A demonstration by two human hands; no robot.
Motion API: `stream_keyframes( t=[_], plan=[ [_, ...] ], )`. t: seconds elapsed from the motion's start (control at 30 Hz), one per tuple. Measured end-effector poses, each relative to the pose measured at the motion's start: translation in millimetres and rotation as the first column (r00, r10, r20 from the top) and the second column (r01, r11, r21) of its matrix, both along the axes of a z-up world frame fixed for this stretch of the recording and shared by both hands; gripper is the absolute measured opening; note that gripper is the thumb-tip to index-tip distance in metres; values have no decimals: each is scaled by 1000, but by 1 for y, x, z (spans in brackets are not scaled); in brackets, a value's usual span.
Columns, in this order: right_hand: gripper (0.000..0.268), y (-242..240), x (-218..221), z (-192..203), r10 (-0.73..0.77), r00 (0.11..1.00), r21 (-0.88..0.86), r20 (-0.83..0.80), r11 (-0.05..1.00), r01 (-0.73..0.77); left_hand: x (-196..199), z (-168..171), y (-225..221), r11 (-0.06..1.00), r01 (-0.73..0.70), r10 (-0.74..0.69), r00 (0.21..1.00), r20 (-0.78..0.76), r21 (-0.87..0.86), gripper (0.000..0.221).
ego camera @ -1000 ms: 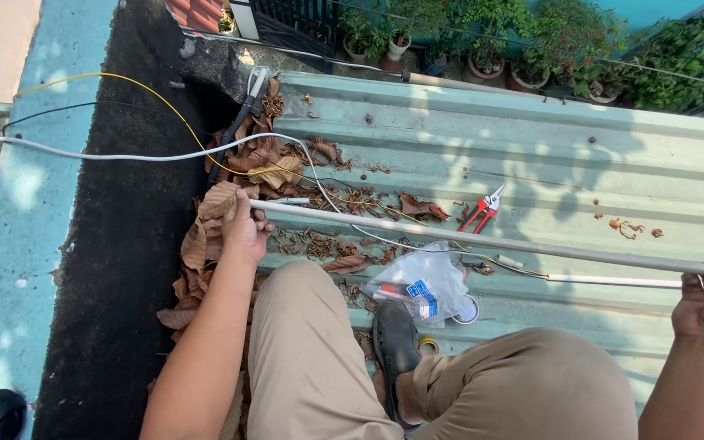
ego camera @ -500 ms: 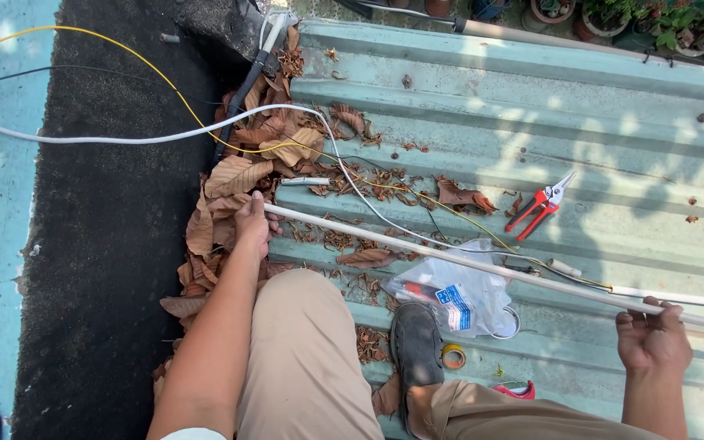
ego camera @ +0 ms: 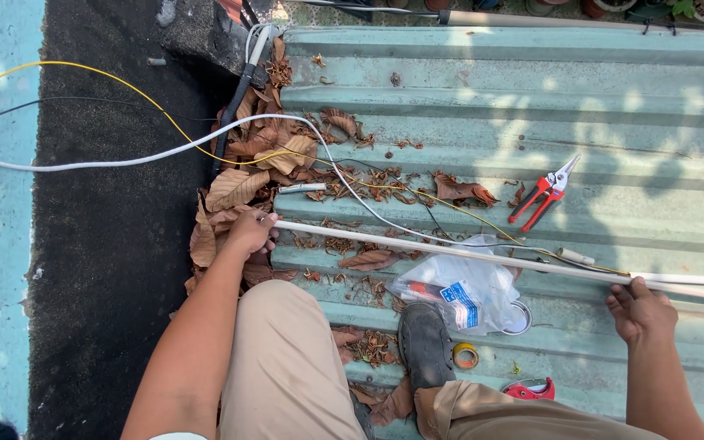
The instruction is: Cutting and bending PVC conduit to fit an electrical installation on a roof
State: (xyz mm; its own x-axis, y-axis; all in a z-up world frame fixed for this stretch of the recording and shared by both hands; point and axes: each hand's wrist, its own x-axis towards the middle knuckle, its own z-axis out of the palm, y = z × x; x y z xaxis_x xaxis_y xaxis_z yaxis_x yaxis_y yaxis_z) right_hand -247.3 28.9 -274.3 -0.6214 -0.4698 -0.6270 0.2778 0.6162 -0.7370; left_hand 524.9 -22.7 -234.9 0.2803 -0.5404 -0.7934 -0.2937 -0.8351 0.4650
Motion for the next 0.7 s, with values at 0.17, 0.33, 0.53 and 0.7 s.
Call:
stream_keyframes(
  t=[0.17,0.33,0.53,0.7],
  plan=[
    [30,4,-3,4,103,994,-91,-44,990,-107,-10,13,-21,919,358,-386,903,187,168,32],
    [71,12,3,-6,116,979,-84,-169,988,-131,-21,1,-18,839,508,-544,757,362,196,30],
    [69,22,41,10,298,879,-32,-372,943,-333,-21,5,-7,971,235,-237,930,279,42,21],
    [71,28,67,24,435,760,29,-482,876,-482,-15,5,-13,982,154,-165,980,110,107,25]
  ],
)
